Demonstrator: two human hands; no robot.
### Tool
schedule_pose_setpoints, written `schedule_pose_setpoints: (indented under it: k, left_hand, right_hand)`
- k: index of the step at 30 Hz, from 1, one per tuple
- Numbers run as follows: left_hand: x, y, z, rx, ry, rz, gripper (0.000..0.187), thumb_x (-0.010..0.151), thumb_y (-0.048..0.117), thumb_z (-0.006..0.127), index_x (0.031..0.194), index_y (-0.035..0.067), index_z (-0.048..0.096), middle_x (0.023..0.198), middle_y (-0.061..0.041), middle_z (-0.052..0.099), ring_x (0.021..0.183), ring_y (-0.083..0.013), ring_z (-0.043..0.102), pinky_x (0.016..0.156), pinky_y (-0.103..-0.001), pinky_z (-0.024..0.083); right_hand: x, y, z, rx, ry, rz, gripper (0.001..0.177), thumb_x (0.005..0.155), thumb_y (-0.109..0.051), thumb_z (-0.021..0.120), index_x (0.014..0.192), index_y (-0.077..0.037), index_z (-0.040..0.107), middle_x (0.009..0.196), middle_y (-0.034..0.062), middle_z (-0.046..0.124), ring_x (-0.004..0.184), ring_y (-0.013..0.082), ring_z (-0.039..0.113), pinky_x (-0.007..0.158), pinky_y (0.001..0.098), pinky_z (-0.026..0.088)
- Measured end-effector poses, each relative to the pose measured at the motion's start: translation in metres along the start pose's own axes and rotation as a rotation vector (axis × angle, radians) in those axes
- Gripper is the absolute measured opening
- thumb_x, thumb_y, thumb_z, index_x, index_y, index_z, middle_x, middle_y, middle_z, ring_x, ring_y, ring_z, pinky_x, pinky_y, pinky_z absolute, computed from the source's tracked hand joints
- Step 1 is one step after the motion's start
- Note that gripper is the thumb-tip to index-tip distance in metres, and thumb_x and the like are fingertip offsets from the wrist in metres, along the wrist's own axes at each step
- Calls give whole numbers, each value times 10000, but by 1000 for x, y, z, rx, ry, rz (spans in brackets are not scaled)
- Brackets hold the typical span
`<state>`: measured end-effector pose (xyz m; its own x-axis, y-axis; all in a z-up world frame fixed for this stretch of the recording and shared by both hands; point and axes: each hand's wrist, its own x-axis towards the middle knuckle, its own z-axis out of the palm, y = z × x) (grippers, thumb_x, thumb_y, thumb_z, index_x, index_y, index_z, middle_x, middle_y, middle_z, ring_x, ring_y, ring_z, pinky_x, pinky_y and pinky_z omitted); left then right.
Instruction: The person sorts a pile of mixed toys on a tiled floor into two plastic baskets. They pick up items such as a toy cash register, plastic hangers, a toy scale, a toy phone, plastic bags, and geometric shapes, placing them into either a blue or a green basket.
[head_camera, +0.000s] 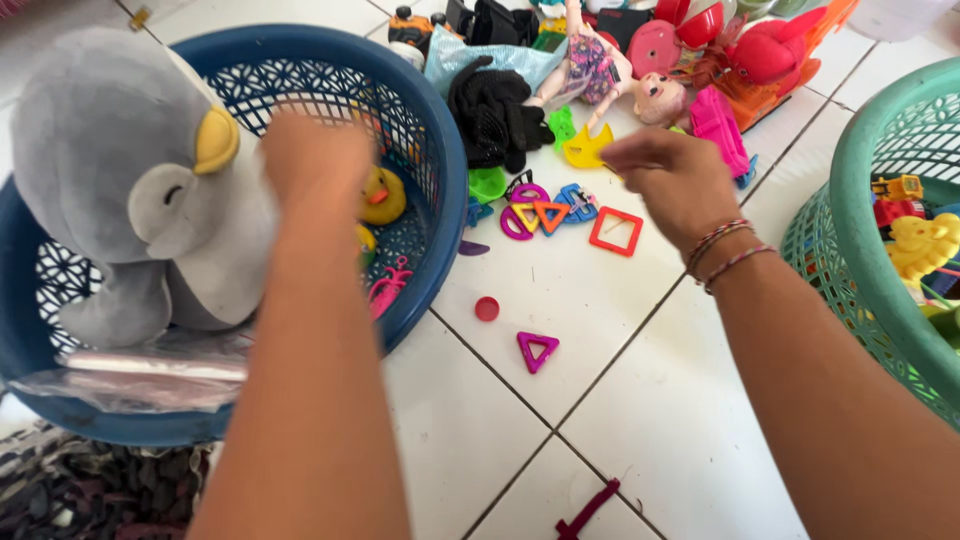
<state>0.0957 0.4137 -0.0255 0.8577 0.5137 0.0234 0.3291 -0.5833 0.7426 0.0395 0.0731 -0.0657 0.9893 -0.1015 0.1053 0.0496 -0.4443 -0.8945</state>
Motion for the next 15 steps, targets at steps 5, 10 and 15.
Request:
schedule_pose_setpoints:
  k: [5,10,15]
  left_hand:
    - [-61,96,83,-298,49,739,158,944,285,627,961,141,688,905,-147,755,900,-406,714,792,-525,555]
    - [-131,56,146,13,-530,678,436,911,281,620,1321,170,524,1315,-164,596,1243,-383,544,1007,-544,442]
    - [-127,7,178,364,-702,545,938,858,347,728,1599,182,177,1666,-140,73,1542,-309,37,1205,-620,101]
  right_hand:
    - [7,42,-10,23,69,295,290,849,-10,645,1107,-71,762,986,73,770,859,128,676,714,275,524]
    - [-12,51,-16,-104,23,329,268,850,-122,689,1097,-98,790,910,73,749,796,120,658,697,291,538]
    - [-33,32,-22,-209,-46,402,276,854,-134,666,1099,-127,792,947,75,781,884,114,705,794,286,548]
